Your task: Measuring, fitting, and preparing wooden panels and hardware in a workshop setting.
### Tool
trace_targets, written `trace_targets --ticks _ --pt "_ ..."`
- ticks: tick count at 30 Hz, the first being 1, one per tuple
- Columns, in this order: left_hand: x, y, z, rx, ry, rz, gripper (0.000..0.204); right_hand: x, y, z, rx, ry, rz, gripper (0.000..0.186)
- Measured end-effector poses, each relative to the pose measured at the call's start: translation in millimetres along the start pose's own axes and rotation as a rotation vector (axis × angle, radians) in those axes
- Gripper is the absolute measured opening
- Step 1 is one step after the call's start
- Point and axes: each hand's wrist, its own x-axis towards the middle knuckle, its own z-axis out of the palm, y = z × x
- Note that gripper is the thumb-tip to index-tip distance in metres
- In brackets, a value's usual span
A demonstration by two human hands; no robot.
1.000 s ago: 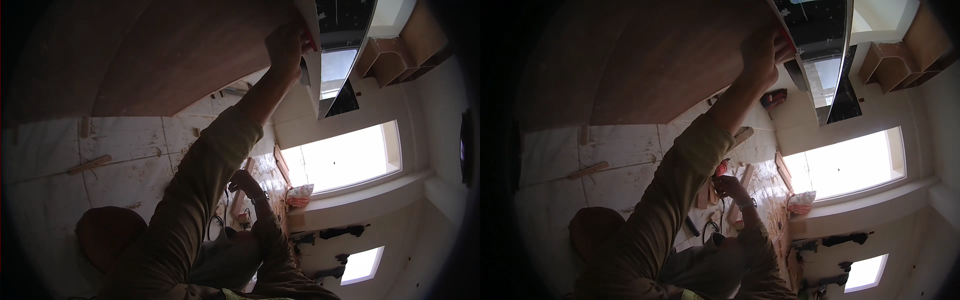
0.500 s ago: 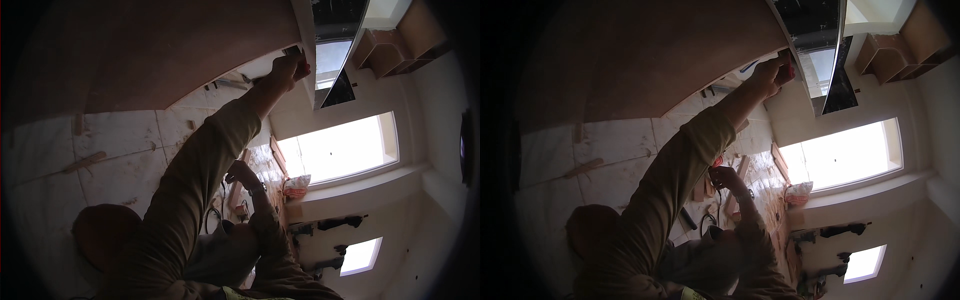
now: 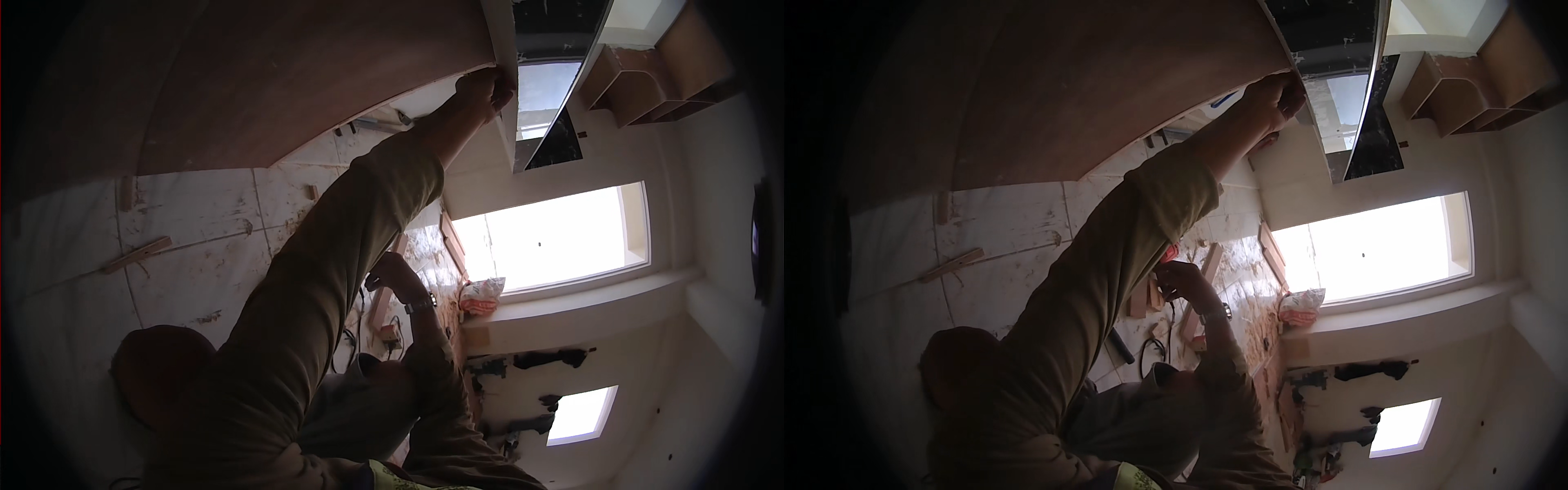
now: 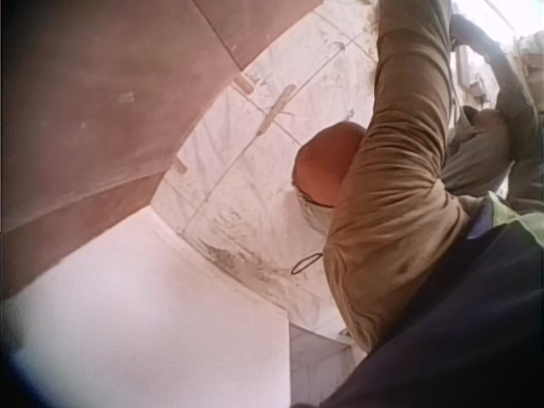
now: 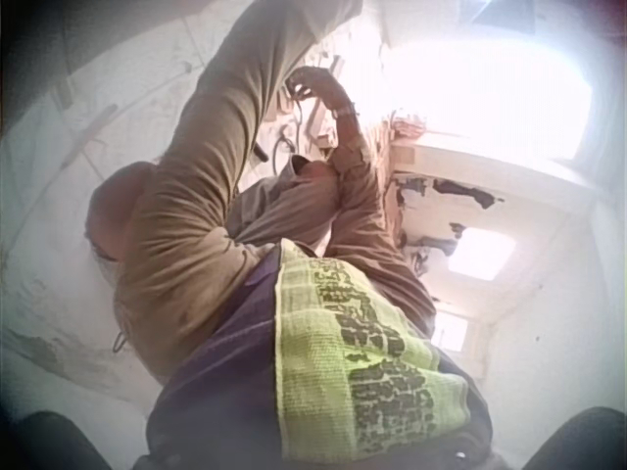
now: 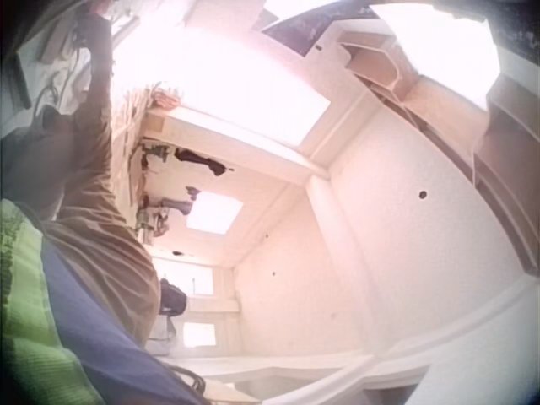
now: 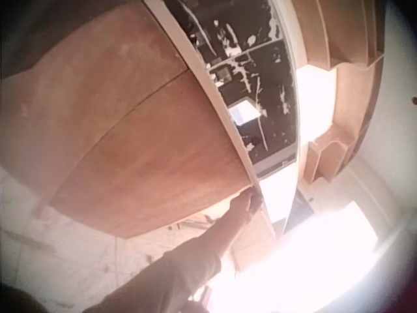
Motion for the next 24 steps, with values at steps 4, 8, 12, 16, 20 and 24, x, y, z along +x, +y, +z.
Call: trace_targets --ticks 4,8,12,16,20,24 --pt "7.6 1.0 -2.8 -0.069 -0.004 0.020 0.006 -8.8 -17.6 7.5 0.029 0.008 -0.037 0.032" --pt "9.2 -2.4 2.1 -0.055 0.018 0.000 0.005 -14.7 -21.3 5.4 -0.017 0.024 0.004 0.032" --pt "12.7 -1.9 -0.7 -0.097 -0.007 0.008 0.004 -16.9 -20.1 4.0 0.017 0.010 -0.024 0.032" --pt "11.8 2.5 0.8 -0.116 -0.049 -0.029 0.007 -17.5 -22.5 3.0 0.006 -0.005 -0.018 0.033" --pt "4.3 3.4 6.4 -0.082 0.022 -0.014 0.009 -19.0 -28.4 6.3 0.004 -0.008 -0.029 0.032" --pt "-4.9 11.3 7.0 -0.113 0.023 -0.004 0.009 -22.1 -38.4 12.4 0.004 -0.024 -0.039 0.031"
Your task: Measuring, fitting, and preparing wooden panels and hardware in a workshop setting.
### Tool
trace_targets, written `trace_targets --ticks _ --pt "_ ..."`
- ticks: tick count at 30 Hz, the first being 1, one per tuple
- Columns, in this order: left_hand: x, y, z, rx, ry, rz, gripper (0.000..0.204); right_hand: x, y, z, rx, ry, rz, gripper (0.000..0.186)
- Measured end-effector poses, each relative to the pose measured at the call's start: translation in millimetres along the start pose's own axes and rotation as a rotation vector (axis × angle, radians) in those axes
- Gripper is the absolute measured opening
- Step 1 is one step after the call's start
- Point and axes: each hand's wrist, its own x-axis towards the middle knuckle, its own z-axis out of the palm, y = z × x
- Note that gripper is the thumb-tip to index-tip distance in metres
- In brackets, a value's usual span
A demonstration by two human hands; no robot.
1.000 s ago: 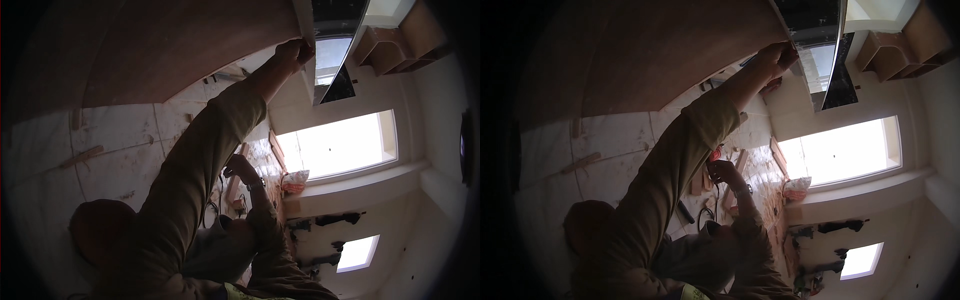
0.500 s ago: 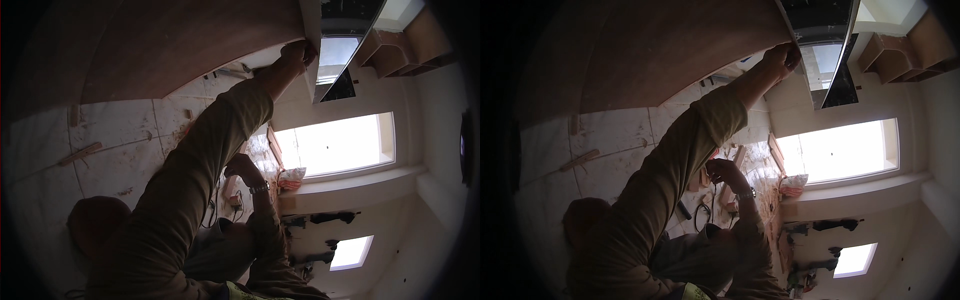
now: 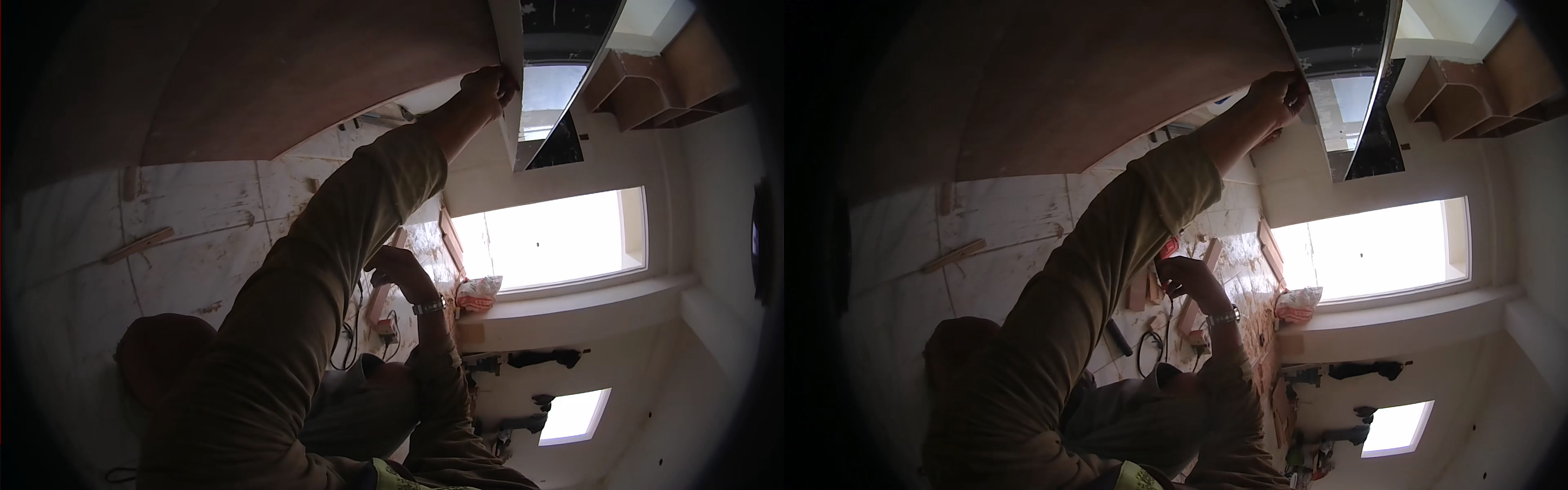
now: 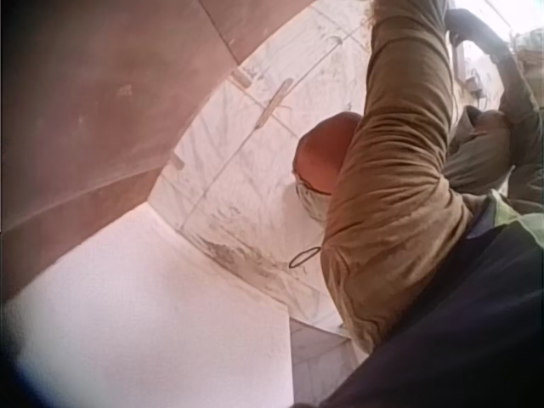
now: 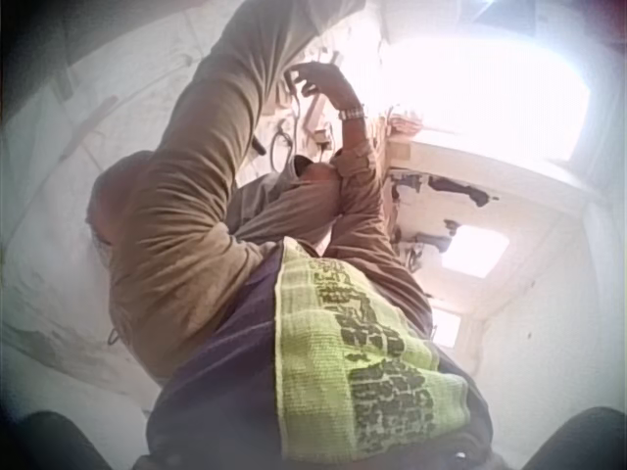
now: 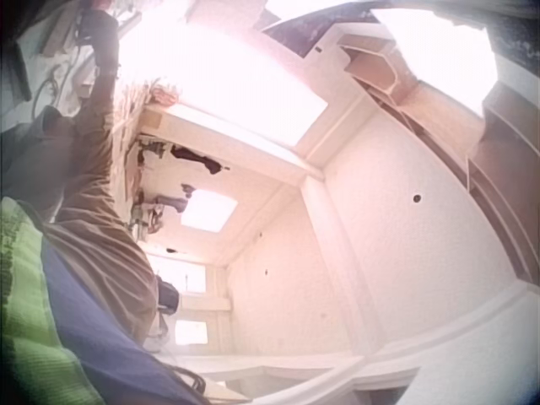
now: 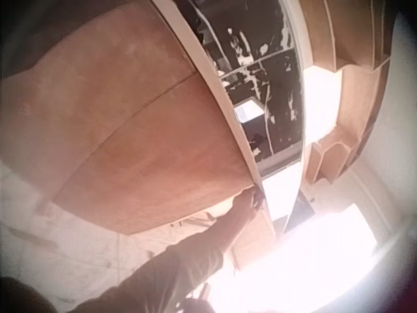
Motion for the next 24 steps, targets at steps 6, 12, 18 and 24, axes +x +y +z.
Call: trace_targets --ticks 6,12,18,24 --pt "-26.8 14.6 7.1 0.016 -0.045 0.052 0.008 -0.8 -4.4 5.1 -0.013 -0.007 -0.007 0.029" --pt "-54.8 33.7 15.3 0.022 -0.086 0.096 0.005 4.9 -11.1 13.2 -0.037 -0.004 0.009 0.026" --pt "-88.2 50.0 28.7 -0.037 -0.034 0.145 0.006 4.1 -25.0 26.1 -0.033 0.004 -0.016 0.030" --pt "-107.0 64.3 39.2 -0.057 -0.040 0.194 0.007 14.2 -19.7 28.5 -0.127 0.033 -0.018 0.030"
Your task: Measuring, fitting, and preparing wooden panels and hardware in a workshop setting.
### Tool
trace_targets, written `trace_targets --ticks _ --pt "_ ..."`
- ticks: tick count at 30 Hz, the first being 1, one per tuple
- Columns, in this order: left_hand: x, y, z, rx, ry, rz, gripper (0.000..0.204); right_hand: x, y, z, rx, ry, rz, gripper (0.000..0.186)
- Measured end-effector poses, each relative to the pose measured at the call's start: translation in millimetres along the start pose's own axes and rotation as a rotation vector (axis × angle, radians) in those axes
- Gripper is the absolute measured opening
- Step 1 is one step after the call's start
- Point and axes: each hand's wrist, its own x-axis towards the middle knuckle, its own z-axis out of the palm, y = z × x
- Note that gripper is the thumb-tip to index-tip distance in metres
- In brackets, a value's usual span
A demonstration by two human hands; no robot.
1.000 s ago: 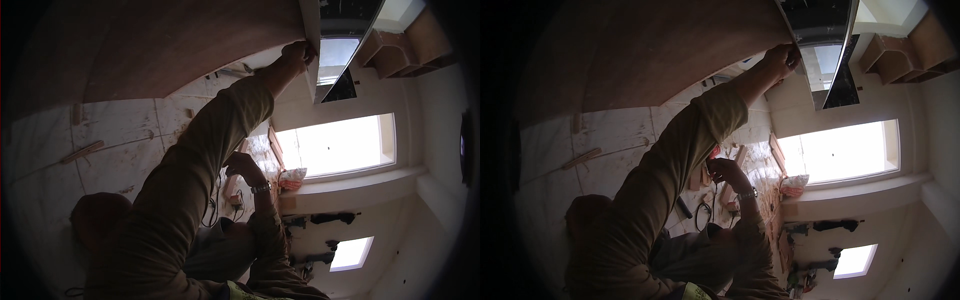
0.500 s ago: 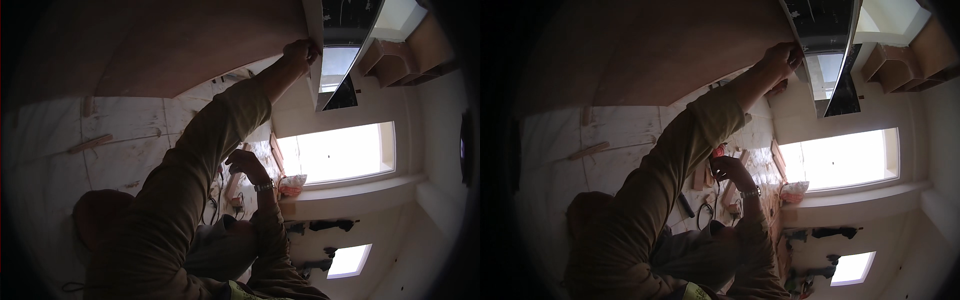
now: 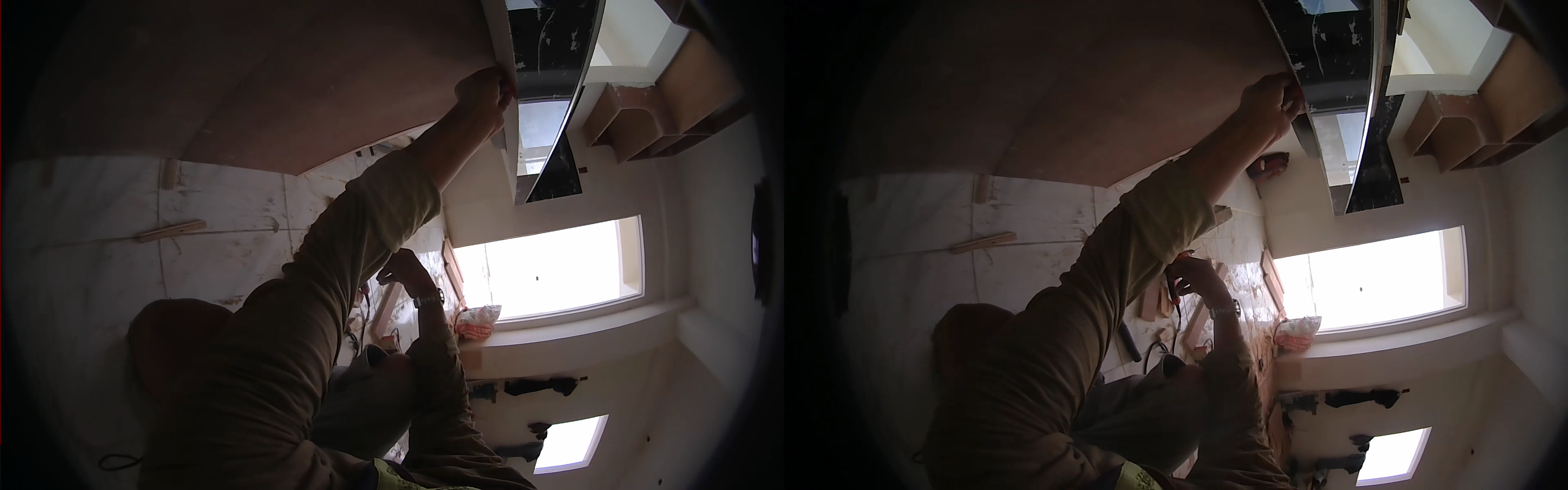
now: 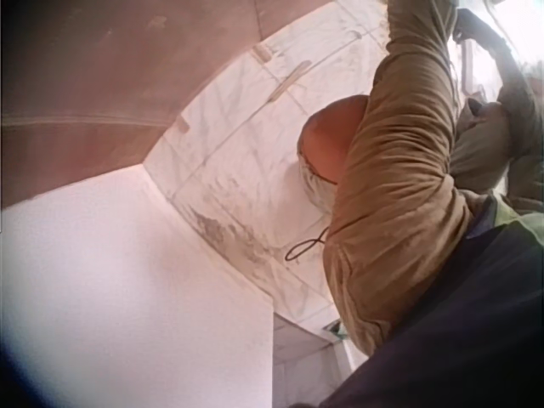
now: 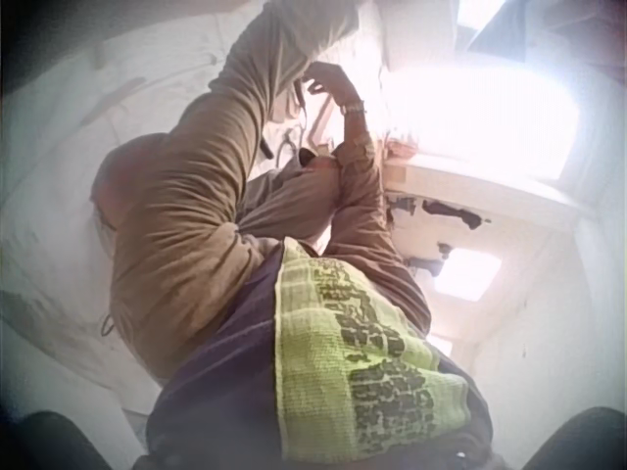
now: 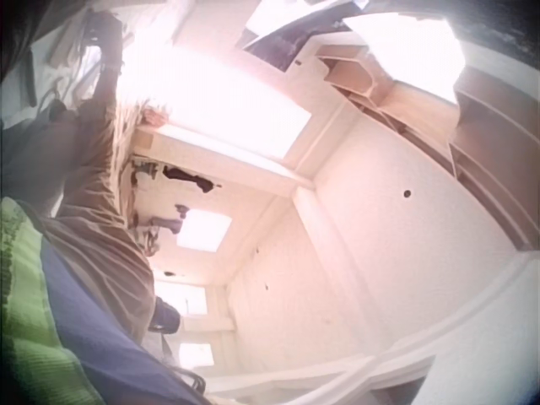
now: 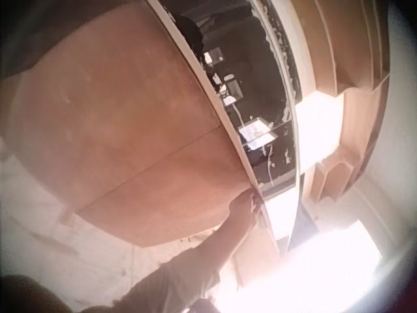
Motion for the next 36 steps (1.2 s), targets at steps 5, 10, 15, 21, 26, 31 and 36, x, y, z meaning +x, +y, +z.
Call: trace_targets --ticks 5,10,15,21,26,31,36 --pt "-16.5 12.7 4.2 0.024 0.002 0.060 0.008 6.7 4.3 1.7 -0.001 0.033 0.063 0.029" --pt "-30.6 9.2 -5.1 0.023 -0.176 0.160 0.011 9.5 13.6 -3.8 0.012 0.008 0.049 0.029" --pt "-6.8 -25.0 -45.7 0.132 -0.022 0.001 0.011 12.6 19.2 -2.1 0.012 -0.035 0.048 0.028" --pt "38.5 -55.0 -42.6 0.280 -0.022 -0.069 0.009 10.2 25.7 -12.2 0.014 -0.108 -0.002 0.027" --pt "72.0 -67.5 -46.6 0.257 0.012 -0.116 0.014 -2.5 26.5 -7.0 -0.029 -0.016 0.052 0.053" --pt "96.7 -75.8 -41.9 0.168 0.019 -0.179 0.010 3.3 46.0 -19.6 0.010 -0.028 0.080 0.053" --pt "107.8 -82.2 -50.3 0.128 0.037 -0.184 0.007 6.8 55.9 -21.9 0.026 -0.046 0.101 0.053"
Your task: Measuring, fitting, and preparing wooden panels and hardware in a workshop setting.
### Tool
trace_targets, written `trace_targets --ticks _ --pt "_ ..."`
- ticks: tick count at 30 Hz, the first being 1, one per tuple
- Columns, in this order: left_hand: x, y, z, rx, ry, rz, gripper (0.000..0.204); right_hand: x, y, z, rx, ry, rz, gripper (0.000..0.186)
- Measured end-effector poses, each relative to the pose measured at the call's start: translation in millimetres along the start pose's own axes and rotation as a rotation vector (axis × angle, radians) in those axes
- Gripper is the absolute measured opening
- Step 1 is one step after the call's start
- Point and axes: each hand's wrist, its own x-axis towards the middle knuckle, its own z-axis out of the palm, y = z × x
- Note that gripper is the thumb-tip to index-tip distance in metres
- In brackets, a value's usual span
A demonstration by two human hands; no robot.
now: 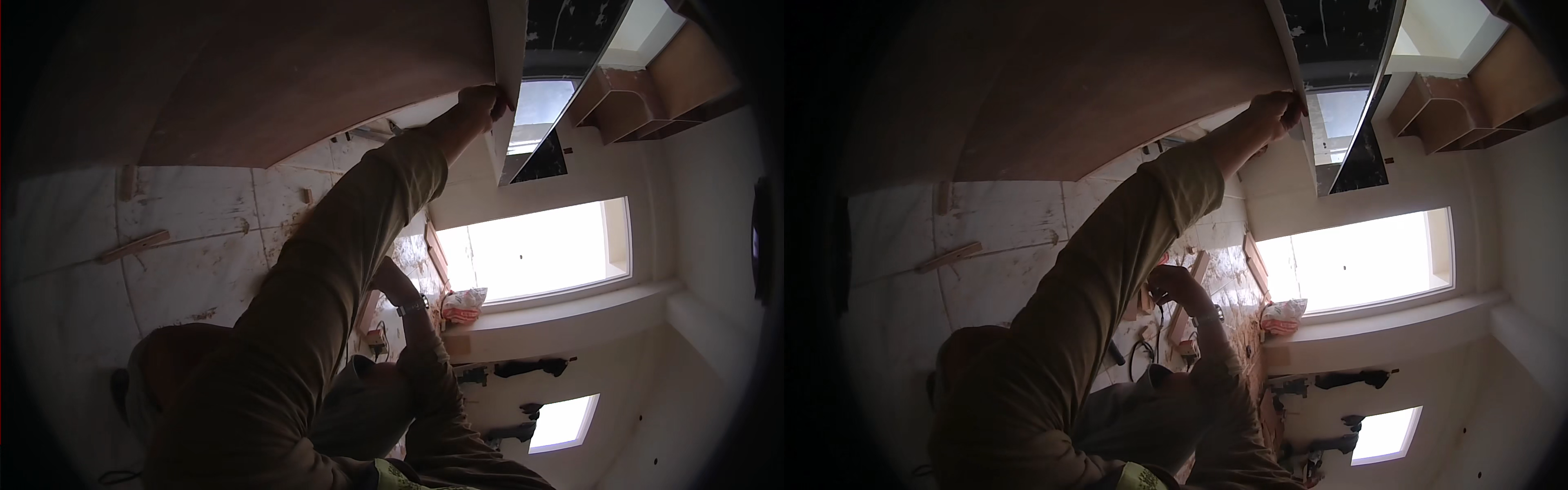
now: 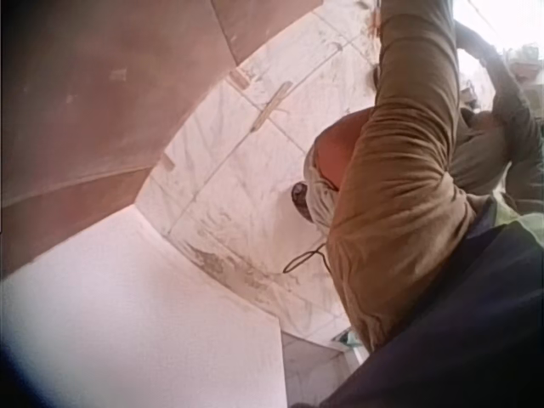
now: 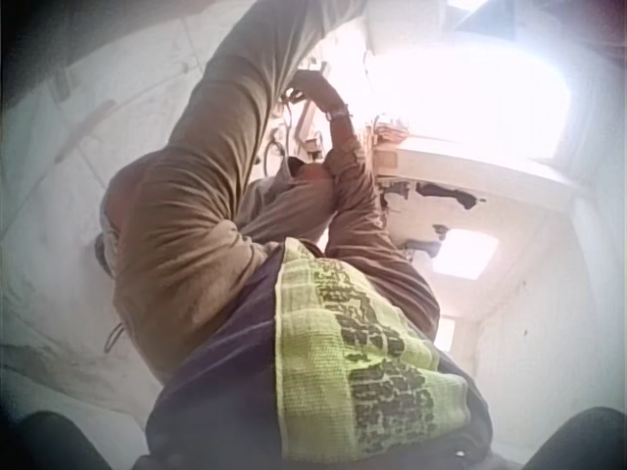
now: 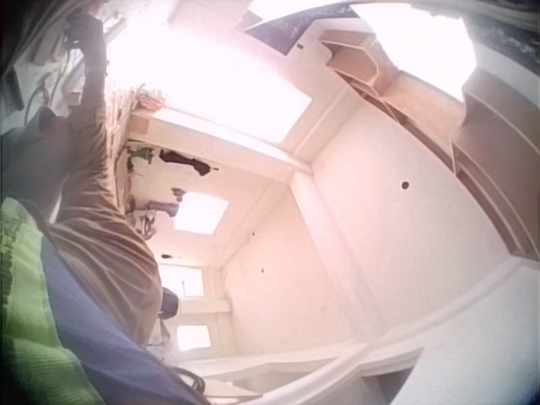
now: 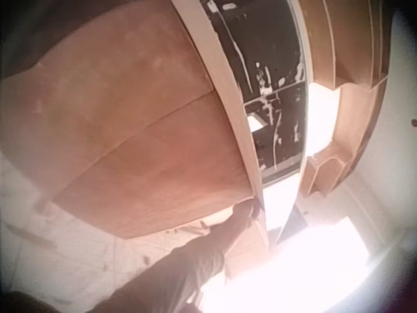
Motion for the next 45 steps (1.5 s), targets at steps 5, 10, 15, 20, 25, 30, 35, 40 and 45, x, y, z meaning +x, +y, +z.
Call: trace_targets --ticks 5,10,15,20,25,30,35,40,45 --pt "8.4 1.9 -1.2 -0.015 -0.075 -0.028 0.006 5.3 4.3 -5.6 -0.037 -0.027 0.020 0.053" --pt "9.0 9.1 -1.7 0.090 -0.147 -0.022 0.007 4.2 -0.2 -1.9 0.103 0.020 0.011 0.042" --pt "4.5 9.4 -8.7 0.198 -0.244 0.131 0.008 11.3 -10.1 1.2 0.108 -0.012 -0.033 0.024" --pt "-7.1 41.2 -20.9 0.389 -0.453 0.326 0.009 22.8 -19.7 19.8 0.098 -0.053 -0.040 0.022" --pt "-76.8 46.7 25.1 -0.052 -0.074 -0.002 0.009 14.7 -25.2 14.1 0.075 -0.012 -0.047 0.023" --pt "-94.0 65.5 23.3 -0.051 -0.112 0.057 0.010 21.8 -36.3 29.1 0.050 -0.041 -0.060 0.023" --pt "-109.7 82.5 27.2 -0.011 -0.138 0.123 0.009 27.9 -47.8 37.2 0.040 -0.052 -0.079 0.024" --pt "-138.0 96.5 38.1 -0.065 -0.114 0.215 0.007 29.6 -56.2 41.0 0.037 -0.046 -0.093 0.025" --pt "-165.6 114.3 47.1 -0.033 -0.085 0.251 0.007 30.0 -61.8 44.6 0.032 -0.048 -0.096 0.025"
